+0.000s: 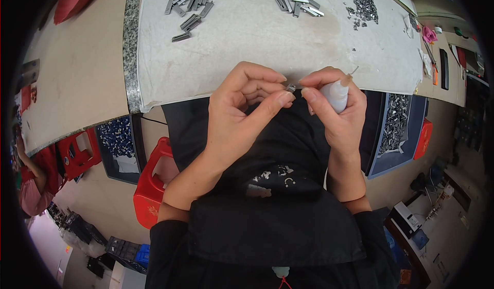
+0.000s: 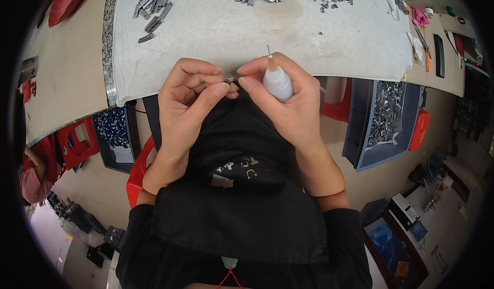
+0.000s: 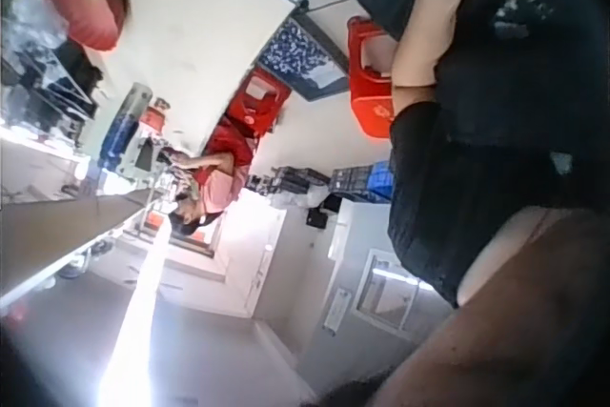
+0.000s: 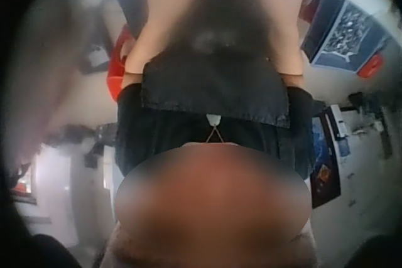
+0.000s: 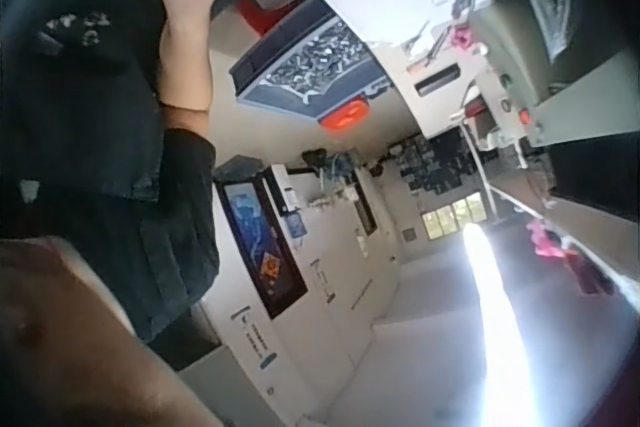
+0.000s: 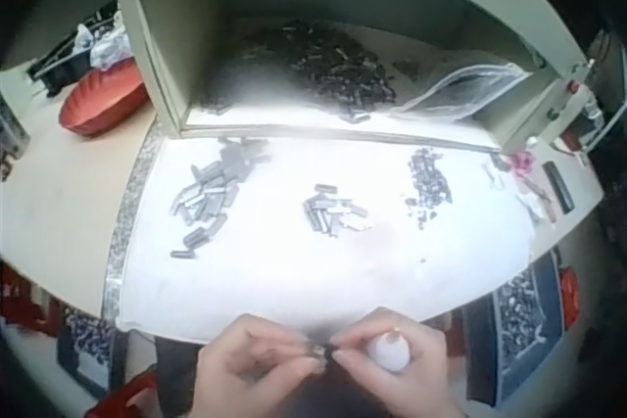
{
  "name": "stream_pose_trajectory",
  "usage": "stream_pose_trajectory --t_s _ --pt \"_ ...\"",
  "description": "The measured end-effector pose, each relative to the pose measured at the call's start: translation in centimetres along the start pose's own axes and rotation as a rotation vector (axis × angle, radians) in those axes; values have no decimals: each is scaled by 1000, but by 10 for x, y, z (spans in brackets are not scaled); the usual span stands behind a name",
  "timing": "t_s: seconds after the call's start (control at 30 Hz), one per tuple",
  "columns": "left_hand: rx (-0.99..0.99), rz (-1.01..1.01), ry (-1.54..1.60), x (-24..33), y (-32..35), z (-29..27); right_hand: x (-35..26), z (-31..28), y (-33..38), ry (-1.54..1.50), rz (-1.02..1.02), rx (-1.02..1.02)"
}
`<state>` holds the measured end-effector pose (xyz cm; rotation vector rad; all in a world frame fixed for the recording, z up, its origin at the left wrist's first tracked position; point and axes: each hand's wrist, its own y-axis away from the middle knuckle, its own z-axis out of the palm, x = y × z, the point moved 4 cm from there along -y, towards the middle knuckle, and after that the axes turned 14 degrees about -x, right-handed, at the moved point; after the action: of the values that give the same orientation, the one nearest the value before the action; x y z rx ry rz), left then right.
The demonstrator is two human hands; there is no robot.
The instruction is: The person applies glue from a glue bottle to small metal components and assembles them by hand at a factory workbench.
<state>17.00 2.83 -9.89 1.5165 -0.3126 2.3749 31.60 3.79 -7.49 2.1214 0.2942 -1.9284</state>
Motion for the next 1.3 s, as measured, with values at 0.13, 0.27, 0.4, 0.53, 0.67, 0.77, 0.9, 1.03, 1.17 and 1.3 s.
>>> stream_pose_trajectory --t_s 0.13,0.27,0.4,0.53,0.67,0.77,0.9,1.03,1.17,1.3 --pt "-22 -19 67 -2 2 2 -1 6 0 -69 24 -50" --pt "-34 -38 137 -6 1 3 -1 7 0 -125 27 -70" --pt "-28 -13 155 -10 0 2 9 7 -1 -264 98 -95" --pt "61 47 -251 0 5 2 18 13 1 -511 156 -92" --pt "51 -16 -214 -5 5 0 21 16 0 -523 153 -80" --pt "80 58 -217 -7 7 -3 18 18 0 -482 114 -78" --pt "74 138 -218 -2 7 0 14 18 3 -338 79 -61" --pt "56 84 -86 -5 9 1 11 20 6 -165 40 -12" --pt "41 95 -81 -4 11 1 9 22 9 -115 46 9" --pt "2 101 53 -6 13 -1 7 24 11 -56 37 20"
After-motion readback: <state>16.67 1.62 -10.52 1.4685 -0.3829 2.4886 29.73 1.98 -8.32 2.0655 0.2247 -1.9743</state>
